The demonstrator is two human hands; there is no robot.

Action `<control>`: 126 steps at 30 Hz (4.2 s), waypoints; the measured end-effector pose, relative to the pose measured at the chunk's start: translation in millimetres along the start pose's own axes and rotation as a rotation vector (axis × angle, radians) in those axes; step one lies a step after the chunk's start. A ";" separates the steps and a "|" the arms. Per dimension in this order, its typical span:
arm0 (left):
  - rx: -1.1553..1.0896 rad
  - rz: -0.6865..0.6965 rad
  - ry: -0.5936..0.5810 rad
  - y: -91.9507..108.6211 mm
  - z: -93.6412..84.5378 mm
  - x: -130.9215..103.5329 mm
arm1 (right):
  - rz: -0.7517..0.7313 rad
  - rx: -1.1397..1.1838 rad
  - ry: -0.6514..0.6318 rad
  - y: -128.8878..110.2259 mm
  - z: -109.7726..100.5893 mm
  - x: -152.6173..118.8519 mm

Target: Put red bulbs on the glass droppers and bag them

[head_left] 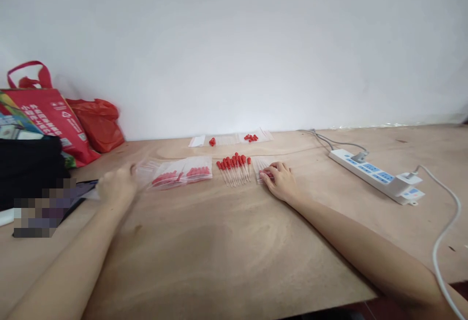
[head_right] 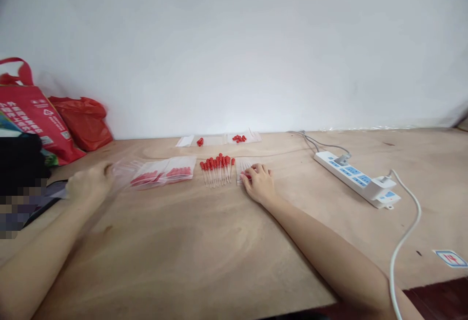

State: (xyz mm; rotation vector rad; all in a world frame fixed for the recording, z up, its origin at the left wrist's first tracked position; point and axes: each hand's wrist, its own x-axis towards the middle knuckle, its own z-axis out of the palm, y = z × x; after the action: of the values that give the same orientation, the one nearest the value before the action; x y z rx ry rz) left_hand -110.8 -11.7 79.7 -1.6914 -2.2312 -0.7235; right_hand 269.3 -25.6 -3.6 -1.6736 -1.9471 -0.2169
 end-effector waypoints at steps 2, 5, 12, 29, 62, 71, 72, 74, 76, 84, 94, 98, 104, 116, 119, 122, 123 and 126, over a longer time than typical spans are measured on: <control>0.069 0.034 0.145 26.5 -8.6 -14.6 | -0.009 -0.004 0.000 -1.6 0.0 0.9; -0.099 0.389 0.042 75.2 -2.5 -58.5 | -0.026 0.000 -0.014 -3.1 -0.6 1.5; -0.441 0.882 -0.388 126.6 26.3 -119.6 | -0.022 0.029 -0.095 5.3 0.4 4.2; -0.233 1.035 -0.758 106.2 10.4 -119.0 | 0.285 0.116 -0.305 -51.9 9.7 70.6; -0.272 0.965 -0.679 104.4 27.0 -125.6 | 0.479 1.211 -0.023 -24.1 -1.4 -9.7; -0.343 0.946 -0.669 105.3 26.1 -126.1 | 0.529 1.419 -0.163 -33.2 -10.2 -22.5; -0.342 0.942 -0.671 105.4 25.8 -126.2 | 0.524 1.413 -0.192 -32.0 -11.5 -23.6; -0.334 0.938 -0.678 105.5 25.3 -126.2 | 0.477 1.360 -0.244 -27.9 -14.3 -24.7; -0.331 0.936 -0.679 105.5 25.1 -126.3 | 0.382 1.275 -0.294 -22.7 -17.3 -24.8; -0.344 0.938 -0.677 106.2 26.2 -126.6 | 0.042 1.160 -0.563 -19.0 -26.2 -25.7; -0.356 0.949 -0.660 105.6 27.3 -127.3 | -0.068 1.220 -0.523 -35.9 -28.3 -30.8; -0.381 0.947 -0.662 105.5 27.8 -126.9 | 0.014 1.376 -0.642 -39.1 -26.6 -32.6; -0.457 0.939 -0.724 96.4 24.6 -114.3 | 0.063 1.413 -0.673 -21.0 -18.6 -23.8; -0.496 0.980 -0.725 89.5 29.3 -106.4 | -0.261 0.890 -0.573 -6.0 -33.5 -6.6; -0.476 0.991 -0.736 91.3 27.1 -105.7 | -0.081 0.870 -0.458 5.7 -23.5 13.4; -0.421 1.020 -0.749 93.5 23.4 -104.7 | 0.116 0.743 -0.334 6.6 -9.0 35.0; -0.401 1.032 -0.753 94.2 22.2 -104.5 | 0.131 0.675 -0.328 4.6 -4.7 40.9; -0.372 1.058 -0.766 95.2 20.5 -104.3 | 0.100 0.462 -0.354 -3.1 3.3 53.1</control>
State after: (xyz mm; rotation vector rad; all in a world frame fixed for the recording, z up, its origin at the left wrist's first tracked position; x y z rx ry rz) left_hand 12.4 -67.9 34.9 -3.2642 -1.0929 -0.2030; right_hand 261.8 20.9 21.2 -1.5587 -1.9534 0.5626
